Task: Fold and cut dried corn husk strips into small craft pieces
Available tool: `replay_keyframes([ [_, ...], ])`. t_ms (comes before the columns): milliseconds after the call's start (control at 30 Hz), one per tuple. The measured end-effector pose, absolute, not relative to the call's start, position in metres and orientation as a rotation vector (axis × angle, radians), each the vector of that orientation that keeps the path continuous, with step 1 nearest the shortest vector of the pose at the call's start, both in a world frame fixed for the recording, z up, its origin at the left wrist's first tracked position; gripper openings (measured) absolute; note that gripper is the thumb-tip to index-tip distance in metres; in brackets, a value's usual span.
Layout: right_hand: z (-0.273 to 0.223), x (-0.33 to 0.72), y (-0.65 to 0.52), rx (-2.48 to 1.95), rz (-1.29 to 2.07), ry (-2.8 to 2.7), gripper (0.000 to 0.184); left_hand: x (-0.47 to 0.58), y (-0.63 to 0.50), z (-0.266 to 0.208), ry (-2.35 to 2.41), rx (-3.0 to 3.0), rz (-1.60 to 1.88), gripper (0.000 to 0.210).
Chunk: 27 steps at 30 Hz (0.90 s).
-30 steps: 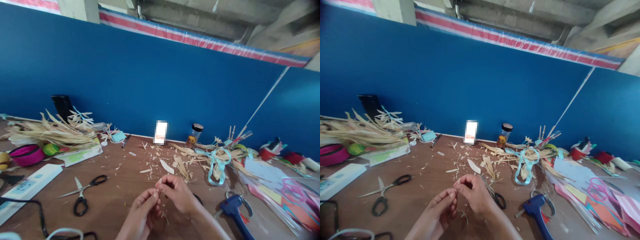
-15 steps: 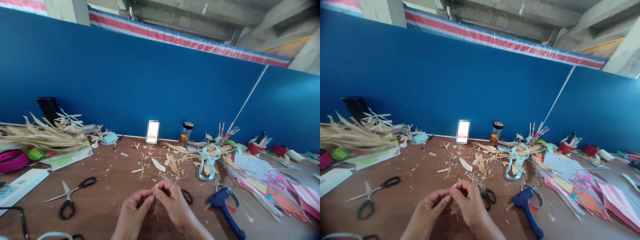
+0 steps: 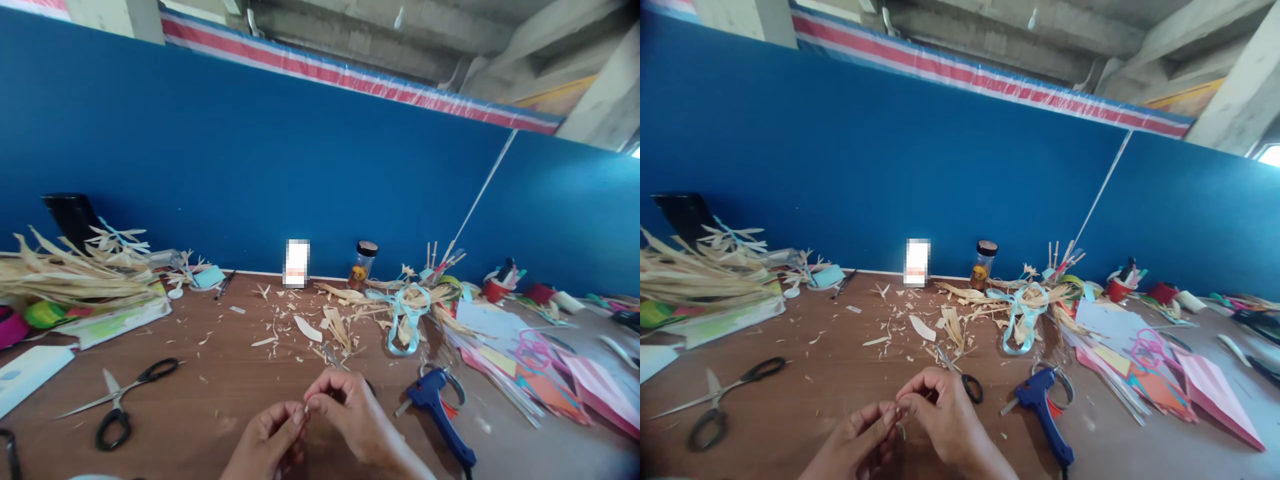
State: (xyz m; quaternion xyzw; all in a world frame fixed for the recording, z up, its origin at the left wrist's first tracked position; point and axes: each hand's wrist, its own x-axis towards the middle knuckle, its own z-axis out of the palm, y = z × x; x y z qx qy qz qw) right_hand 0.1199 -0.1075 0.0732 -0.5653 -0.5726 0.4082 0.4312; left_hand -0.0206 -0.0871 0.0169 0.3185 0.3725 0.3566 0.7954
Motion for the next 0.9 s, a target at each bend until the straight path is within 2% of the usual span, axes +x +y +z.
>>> replay_keyframes([
  [200,0.068,0.114,-0.106,-1.481,0.769,-1.494,0.011,-0.022,-0.083,0.022,0.811,0.853,0.779,0.032],
  [333,0.069,0.111,-0.107,-1.468,0.686,-1.603,0.014,-0.031,-0.078,0.029,0.975,1.341,0.927,0.023],
  [433,0.067,0.109,-0.107,-1.423,0.654,-1.686,0.015,-0.039,-0.076,0.031,1.051,1.546,0.980,0.030],
  [633,0.059,0.104,-0.106,-1.382,0.733,-1.633,0.015,-0.038,-0.078,0.036,0.812,1.380,0.880,0.028],
  [733,0.061,0.101,-0.106,-1.374,0.761,-1.619,0.014,-0.038,-0.080,0.036,0.885,1.335,0.839,0.019],
  [900,0.067,0.097,-0.107,-1.385,0.721,-1.596,0.015,-0.041,-0.082,0.033,1.034,1.378,0.820,0.028],
])
